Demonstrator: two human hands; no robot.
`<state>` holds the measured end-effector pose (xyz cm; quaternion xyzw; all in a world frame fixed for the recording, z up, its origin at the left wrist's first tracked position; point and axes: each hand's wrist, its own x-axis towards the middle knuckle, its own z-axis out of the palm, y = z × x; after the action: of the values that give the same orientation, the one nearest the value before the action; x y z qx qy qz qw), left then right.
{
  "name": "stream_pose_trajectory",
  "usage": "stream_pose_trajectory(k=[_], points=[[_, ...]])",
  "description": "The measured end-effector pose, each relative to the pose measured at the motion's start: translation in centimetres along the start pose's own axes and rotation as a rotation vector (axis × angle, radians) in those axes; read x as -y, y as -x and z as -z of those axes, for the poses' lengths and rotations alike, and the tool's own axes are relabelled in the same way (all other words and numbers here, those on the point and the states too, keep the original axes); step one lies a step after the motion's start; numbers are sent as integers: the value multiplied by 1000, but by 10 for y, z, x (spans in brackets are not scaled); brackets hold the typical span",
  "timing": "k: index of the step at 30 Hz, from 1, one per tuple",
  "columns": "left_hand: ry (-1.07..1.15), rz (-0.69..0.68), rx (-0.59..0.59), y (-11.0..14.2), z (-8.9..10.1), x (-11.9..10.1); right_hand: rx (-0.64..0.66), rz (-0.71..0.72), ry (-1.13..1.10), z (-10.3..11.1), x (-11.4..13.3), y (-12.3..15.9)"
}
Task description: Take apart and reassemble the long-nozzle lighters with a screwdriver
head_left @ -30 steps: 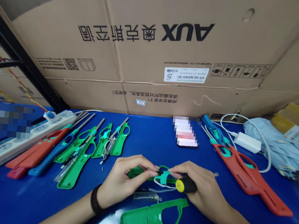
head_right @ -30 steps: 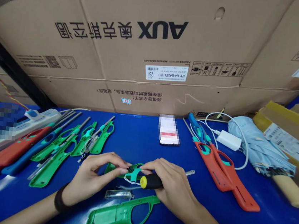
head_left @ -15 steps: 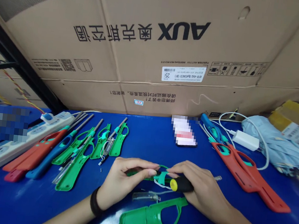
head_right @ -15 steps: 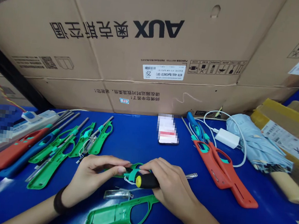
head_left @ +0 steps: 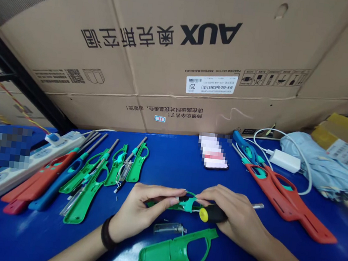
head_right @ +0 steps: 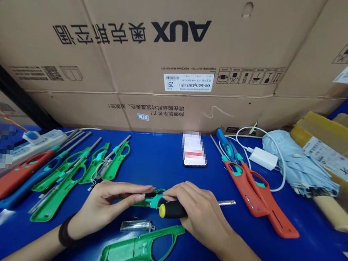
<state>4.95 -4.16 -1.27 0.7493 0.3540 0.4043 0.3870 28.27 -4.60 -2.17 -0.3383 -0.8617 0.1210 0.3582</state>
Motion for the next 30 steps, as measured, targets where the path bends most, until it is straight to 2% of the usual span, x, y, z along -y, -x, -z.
stream_pose_trajectory(k=[7, 11, 21, 26, 30], points=[[28, 38, -70, -2, 0, 5, -16, -31, 20, 5, -3, -2], [76, 61, -57, -1, 1, 6, -22, -37, 27, 8, -4, -3], [-2, 2, -36, -1, -1, 2, -21, -17, -19, 2, -5, 0], [-17, 25, -121, -3, -1, 1, 4, -102, -22, 5, -12, 2], [-1, 43, -148, -3, 0, 1, 31, -226, -56, 7, -13, 2]])
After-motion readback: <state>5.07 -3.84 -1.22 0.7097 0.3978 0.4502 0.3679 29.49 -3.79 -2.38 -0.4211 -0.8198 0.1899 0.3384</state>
